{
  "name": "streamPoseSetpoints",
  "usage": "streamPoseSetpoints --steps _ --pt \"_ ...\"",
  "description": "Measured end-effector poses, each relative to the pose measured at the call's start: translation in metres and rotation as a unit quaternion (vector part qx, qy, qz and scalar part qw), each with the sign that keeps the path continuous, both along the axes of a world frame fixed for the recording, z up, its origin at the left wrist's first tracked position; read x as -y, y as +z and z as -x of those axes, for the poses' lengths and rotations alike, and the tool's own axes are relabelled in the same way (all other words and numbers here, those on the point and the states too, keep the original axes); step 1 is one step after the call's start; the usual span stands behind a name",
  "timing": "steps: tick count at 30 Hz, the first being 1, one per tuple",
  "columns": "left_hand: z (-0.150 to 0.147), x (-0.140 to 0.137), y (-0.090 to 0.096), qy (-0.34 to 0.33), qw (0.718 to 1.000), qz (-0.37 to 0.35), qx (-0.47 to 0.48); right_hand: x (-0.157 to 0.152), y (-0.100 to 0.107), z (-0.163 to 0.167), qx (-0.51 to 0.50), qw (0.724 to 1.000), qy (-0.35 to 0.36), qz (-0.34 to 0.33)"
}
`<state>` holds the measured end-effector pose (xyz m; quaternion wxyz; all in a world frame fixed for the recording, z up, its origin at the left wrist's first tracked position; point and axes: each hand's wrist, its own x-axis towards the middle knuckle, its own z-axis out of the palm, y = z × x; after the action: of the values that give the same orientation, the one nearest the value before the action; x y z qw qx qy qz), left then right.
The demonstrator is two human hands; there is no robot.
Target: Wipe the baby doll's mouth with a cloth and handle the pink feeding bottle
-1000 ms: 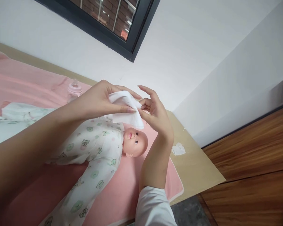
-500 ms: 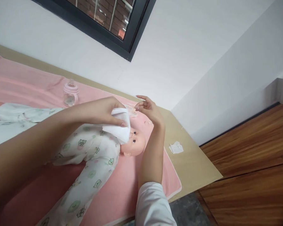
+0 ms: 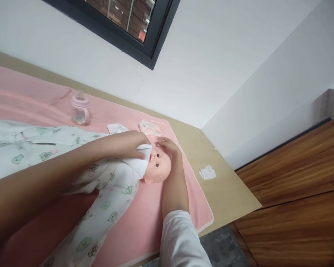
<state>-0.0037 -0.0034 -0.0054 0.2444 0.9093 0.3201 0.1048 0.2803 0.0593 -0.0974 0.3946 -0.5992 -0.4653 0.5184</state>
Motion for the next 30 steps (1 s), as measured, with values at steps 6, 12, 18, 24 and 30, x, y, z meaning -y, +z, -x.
streamPoseSetpoints --steps 6,12,18,24,30 --pt "-0.004 0.008 0.005 -0.001 1.000 -0.006 -0.020 -0.005 -0.010 0.003 -0.030 0.998 -0.034 -0.034" --pt "-0.006 0.006 -0.002 -0.013 1.000 -0.021 -0.004 -0.009 -0.016 0.000 -0.032 0.998 -0.047 -0.041" --pt "-0.009 0.007 -0.001 -0.012 0.999 -0.028 -0.037 -0.011 -0.019 -0.002 -0.028 0.997 -0.044 -0.048" --pt "-0.006 0.009 0.005 -0.020 0.997 -0.059 -0.035 -0.017 -0.024 -0.005 -0.035 0.997 -0.052 -0.045" --pt "-0.008 0.005 0.003 -0.011 0.997 -0.065 -0.045 -0.022 -0.029 -0.007 -0.044 0.995 -0.067 -0.061"
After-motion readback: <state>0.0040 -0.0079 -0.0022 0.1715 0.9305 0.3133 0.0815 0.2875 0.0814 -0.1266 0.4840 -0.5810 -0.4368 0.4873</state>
